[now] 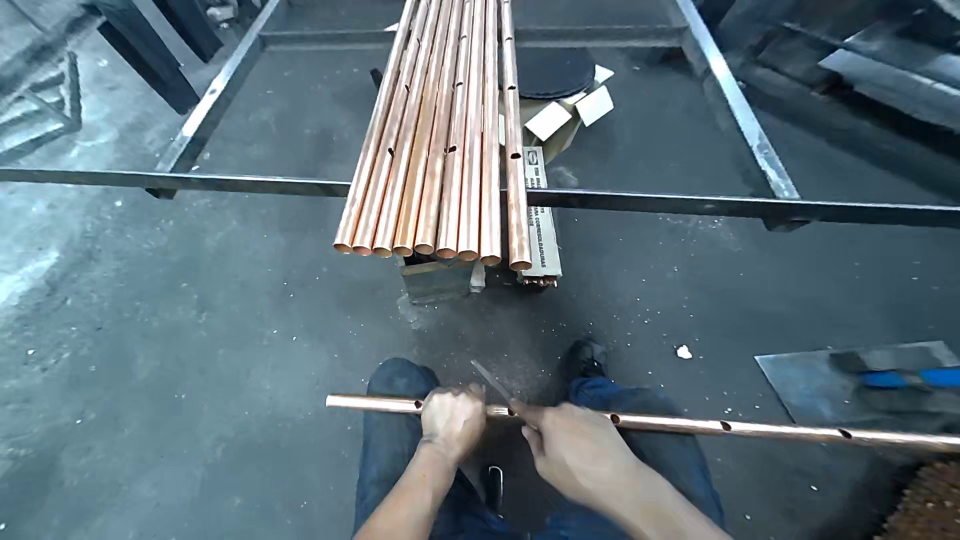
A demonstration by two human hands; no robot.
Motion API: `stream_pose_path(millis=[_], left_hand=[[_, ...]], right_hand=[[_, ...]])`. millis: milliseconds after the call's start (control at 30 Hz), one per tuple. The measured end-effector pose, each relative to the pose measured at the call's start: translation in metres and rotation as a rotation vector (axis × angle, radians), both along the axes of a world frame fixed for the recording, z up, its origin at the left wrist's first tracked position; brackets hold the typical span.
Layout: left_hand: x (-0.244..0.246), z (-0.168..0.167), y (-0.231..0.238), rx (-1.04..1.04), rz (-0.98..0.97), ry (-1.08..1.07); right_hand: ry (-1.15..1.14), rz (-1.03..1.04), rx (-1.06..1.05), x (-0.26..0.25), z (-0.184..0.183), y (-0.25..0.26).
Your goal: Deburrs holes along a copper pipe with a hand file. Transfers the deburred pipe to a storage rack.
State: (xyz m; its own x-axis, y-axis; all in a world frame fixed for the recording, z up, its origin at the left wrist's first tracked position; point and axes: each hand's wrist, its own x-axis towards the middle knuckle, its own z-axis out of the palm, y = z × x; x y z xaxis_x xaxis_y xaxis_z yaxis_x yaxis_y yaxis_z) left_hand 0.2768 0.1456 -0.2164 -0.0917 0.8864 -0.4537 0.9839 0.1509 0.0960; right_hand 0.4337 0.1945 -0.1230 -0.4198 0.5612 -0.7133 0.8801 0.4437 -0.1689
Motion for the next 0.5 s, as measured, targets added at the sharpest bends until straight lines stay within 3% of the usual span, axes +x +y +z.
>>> stream_pose_path(millis=[67,133,233,300,500], left_hand=[[-0.002,-0.009,-0.009,0.166,-0.028,0.042],[-0.005,-0.015,-0.016,0.316,-0.072,0.05],[-0.011,-0.008,-0.022,0.259,-0.077,-0.034],[-0.012,-0.007,-0.024,0.261,-0.083,-0.04],[-0.006,-0.012,-0.026,0.368,-0.098,-0.006]], right_hand=[[-0.054,0.017,-0.057,-0.013,0.001,0.018],[0.002,-0.032,0.016,0.007,0.009,0.012],[0.199,-0.167,0.321,0.062,0.018,-0.007],[0.262,-0.243,0.404,0.098,0.026,-0.014],[0.296,-0.407,0.287,0.154,0.024,-0.042]])
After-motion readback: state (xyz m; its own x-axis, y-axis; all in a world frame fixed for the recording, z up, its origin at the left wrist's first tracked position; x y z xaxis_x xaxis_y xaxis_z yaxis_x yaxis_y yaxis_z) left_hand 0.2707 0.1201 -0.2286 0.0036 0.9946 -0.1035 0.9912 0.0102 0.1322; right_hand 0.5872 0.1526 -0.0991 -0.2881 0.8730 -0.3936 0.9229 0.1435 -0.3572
